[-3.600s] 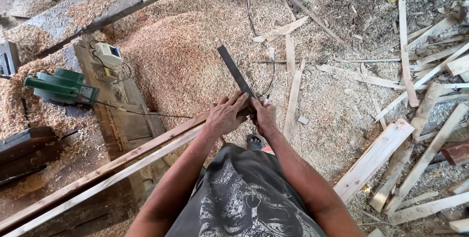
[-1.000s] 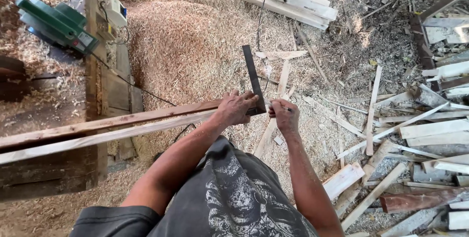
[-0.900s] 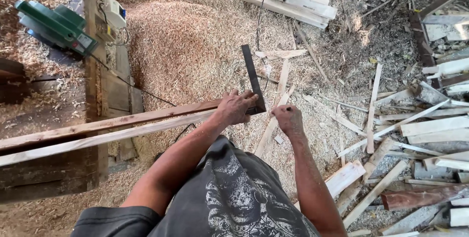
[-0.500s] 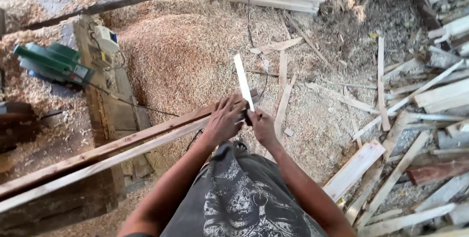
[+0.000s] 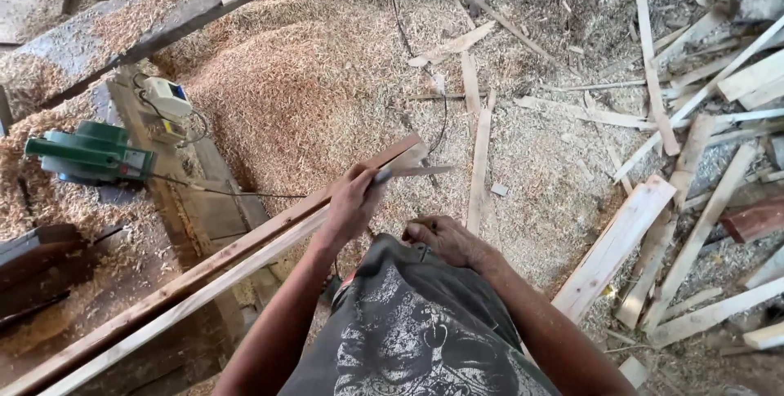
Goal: Measuring and marking wooden planks using a square and a pencil.
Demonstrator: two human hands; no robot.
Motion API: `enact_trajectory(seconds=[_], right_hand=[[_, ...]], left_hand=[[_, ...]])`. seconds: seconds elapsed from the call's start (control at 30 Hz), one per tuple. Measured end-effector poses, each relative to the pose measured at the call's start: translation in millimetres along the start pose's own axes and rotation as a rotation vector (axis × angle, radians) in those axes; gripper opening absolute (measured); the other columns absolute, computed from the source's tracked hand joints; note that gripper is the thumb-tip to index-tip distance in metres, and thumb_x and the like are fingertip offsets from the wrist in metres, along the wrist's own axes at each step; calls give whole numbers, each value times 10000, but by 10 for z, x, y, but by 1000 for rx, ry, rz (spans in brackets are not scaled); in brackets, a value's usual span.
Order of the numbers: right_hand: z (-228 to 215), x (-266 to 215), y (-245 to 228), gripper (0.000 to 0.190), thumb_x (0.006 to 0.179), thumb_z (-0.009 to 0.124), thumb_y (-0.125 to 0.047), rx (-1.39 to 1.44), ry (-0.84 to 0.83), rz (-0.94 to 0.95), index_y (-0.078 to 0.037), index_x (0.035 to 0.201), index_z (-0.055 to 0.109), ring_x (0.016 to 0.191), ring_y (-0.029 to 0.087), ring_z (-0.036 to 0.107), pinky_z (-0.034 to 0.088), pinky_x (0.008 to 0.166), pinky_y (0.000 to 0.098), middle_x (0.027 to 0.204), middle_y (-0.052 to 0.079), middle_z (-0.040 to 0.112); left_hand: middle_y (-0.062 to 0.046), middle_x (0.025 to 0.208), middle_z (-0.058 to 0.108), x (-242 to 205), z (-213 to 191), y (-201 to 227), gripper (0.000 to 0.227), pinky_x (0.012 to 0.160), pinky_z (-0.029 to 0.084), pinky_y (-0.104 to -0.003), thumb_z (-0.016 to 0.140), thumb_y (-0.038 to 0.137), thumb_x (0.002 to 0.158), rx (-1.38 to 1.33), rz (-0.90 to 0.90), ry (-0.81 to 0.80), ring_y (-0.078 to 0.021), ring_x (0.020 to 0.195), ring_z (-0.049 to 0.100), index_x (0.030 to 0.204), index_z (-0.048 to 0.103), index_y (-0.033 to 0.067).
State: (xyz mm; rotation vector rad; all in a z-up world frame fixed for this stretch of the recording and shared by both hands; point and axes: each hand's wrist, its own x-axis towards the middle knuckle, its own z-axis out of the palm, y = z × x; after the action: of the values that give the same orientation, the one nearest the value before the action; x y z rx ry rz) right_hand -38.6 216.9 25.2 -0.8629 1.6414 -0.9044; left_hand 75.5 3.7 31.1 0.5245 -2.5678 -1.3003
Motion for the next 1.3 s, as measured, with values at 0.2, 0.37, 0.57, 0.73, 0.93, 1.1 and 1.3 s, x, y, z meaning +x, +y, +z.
enact_trajectory(seconds=[0.2, 0.37, 0.57, 0.73, 0.93, 1.1, 1.3], right_hand=[[-9, -107, 270, 802, 972, 298, -698, 160, 199, 50, -73, 1119, 779, 1035, 255, 729, 555, 941, 416, 1057, 128, 783], [-73, -213, 584, 880, 937, 290, -760, 229, 285, 79, -51, 1028, 803, 960, 244, 700, 514, 929, 410, 964, 125, 778], [-13, -313, 816, 859, 948, 318, -759, 382, 344, 147, -48, 962, 800, 748, 197, 615, 493, 722, 375, 761, 90, 662], [50, -274, 929, 795, 1005, 371, -713, 483, 430, 125, -50, 904, 797, 560, 144, 493, 397, 528, 313, 596, 38, 520], [-65, -173, 982, 570, 973, 558, -555, 528, 478, 78, -41, 1017, 800, 710, 132, 686, 592, 662, 323, 773, 52, 725], [-207, -234, 877, 537, 981, 615, -434, 527, 505, -28, -16, 1300, 723, 830, 154, 682, 569, 795, 327, 955, 97, 755], [-269, -300, 735, 622, 985, 590, -362, 761, 395, -95, -1, 1480, 481, 961, 172, 707, 575, 840, 323, 1248, 112, 707]], left_hand=[[-151, 1109, 649, 297, 326, -205, 190, 869, 508, -453, 605, 122, 979, 340, 192, 5, -330, 998, 607, 1117, 671, 9], [-171, 1071, 646, 344, 489, -249, 168, 896, 518, -494, 610, 129, 971, 389, 154, 7, -352, 1019, 624, 1107, 642, 36], [-200, 1100, 634, 305, 544, -244, 180, 905, 512, -525, 612, 132, 969, 503, 155, 26, -386, 1044, 621, 1118, 606, 30], [-212, 1124, 631, 295, 603, -257, 201, 914, 512, -530, 615, 142, 974, 544, 161, 36, -398, 1065, 617, 1138, 606, 26], [-206, 1136, 636, 290, 616, -327, 196, 907, 517, -505, 581, 141, 1007, 519, 187, 39, -364, 1066, 622, 1152, 613, 12], [-191, 1066, 633, 315, 637, -368, 167, 885, 518, -496, 577, 155, 1012, 532, 176, 37, -350, 1016, 618, 1095, 619, 16], [-200, 1077, 637, 303, 661, -439, 179, 906, 514, -487, 588, 162, 1023, 521, 176, 34, -350, 1030, 619, 1108, 622, 8]])
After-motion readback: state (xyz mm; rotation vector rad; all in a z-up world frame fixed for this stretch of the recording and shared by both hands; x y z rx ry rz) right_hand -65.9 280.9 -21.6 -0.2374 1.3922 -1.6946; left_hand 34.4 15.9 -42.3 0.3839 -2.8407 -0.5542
